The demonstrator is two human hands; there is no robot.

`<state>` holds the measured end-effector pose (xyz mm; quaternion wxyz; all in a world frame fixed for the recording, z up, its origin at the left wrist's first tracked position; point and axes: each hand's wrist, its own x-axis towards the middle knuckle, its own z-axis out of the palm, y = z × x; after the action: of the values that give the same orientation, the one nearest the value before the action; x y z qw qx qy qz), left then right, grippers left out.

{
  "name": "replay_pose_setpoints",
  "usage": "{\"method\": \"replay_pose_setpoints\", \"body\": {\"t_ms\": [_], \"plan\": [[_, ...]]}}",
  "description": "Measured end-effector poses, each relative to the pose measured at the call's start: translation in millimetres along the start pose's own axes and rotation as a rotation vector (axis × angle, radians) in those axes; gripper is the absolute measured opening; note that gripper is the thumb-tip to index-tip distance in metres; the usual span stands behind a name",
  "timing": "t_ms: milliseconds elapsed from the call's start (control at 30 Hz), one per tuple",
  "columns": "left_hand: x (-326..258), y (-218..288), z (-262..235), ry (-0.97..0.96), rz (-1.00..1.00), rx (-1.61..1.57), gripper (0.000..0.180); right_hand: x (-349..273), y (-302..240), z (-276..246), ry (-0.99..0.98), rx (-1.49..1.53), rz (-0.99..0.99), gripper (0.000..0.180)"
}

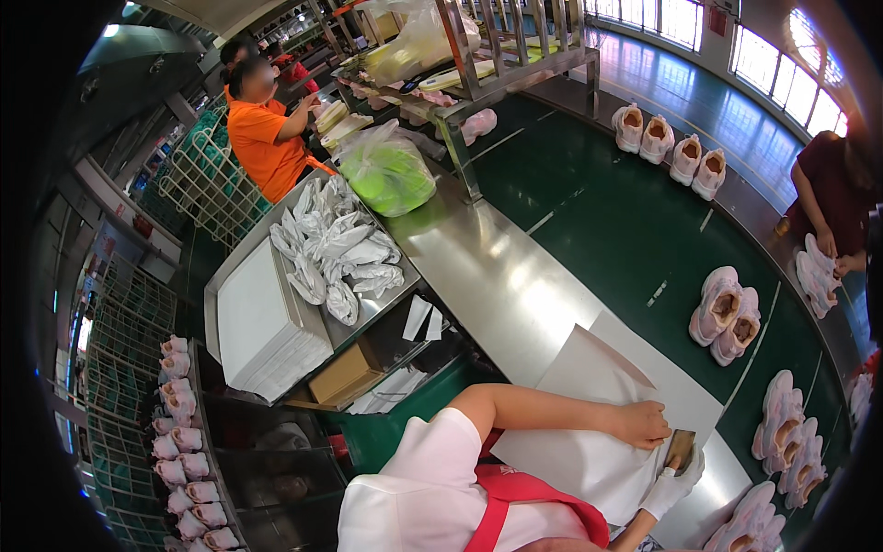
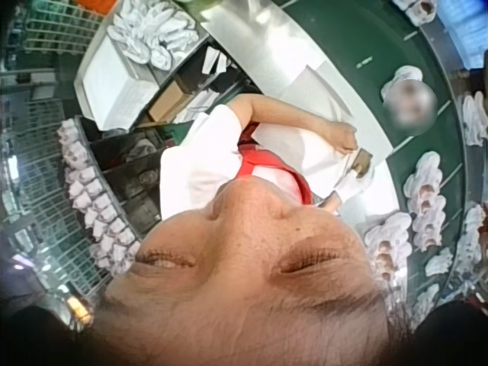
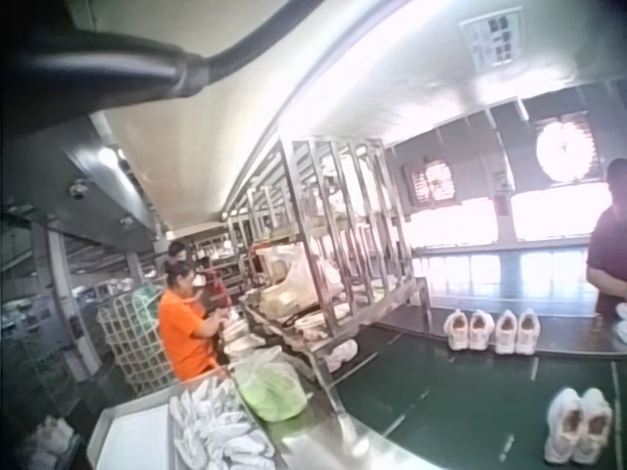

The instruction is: The person wraps individual shoes in white paper on a moving conveyor belt. They pick up a shoe, fold a sheet of paper around it, and place the wrapped shoe back on the belt. This process is repeated continuously as shoes move along the line.

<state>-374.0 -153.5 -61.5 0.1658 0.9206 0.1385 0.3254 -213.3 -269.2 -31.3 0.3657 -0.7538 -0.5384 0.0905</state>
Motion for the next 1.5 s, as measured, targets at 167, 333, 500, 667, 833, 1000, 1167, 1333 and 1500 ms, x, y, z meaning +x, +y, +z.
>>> {"method": "replay_pose_setpoints", "body": {"t_ms": [167,333,500,667,833,1000,1167,1333,1500], "plan": [[-1,-1,1,0.013,0.003,-0.003,0.018,0,-1,1,0.009,-0.027,-0.013,0.042],[16,10,-43,0.302,0.114,0.101,0.021,0,0,0,0.008,-0.014,-0.019,0.042],[-1,-1,-12,0.120,-0.008,-0.053,0.023,1,-7,0,-0.006,0.027,-0.017,0.043],[-1,-3,-3,0.086,0.011,-0.057,0.021,0,-7,-2,-0.024,0.006,0.007,0.044],[2,-8,1,0.033,-0.004,0.010,0.021,6,-12,-44,0.057,0.006,-0.057,0.044],[-2,-4,-7,-0.011,-0.071,0.002,0.021,17,-84,-128,-0.198,0.124,-0.180,0.044],[0,-3,-6,0.000,-0.054,-0.004,0.021,23,-107,-135,-0.336,0.097,-0.219,0.045],[-4,0,-5,-0.018,-0.056,0.019,0.022,23,-119,-140,-0.432,0.108,-0.249,0.046],[3,-1,-4,0.020,-0.019,-0.028,0.023,26,-125,-164,-0.506,0.172,-0.270,0.046]]}}
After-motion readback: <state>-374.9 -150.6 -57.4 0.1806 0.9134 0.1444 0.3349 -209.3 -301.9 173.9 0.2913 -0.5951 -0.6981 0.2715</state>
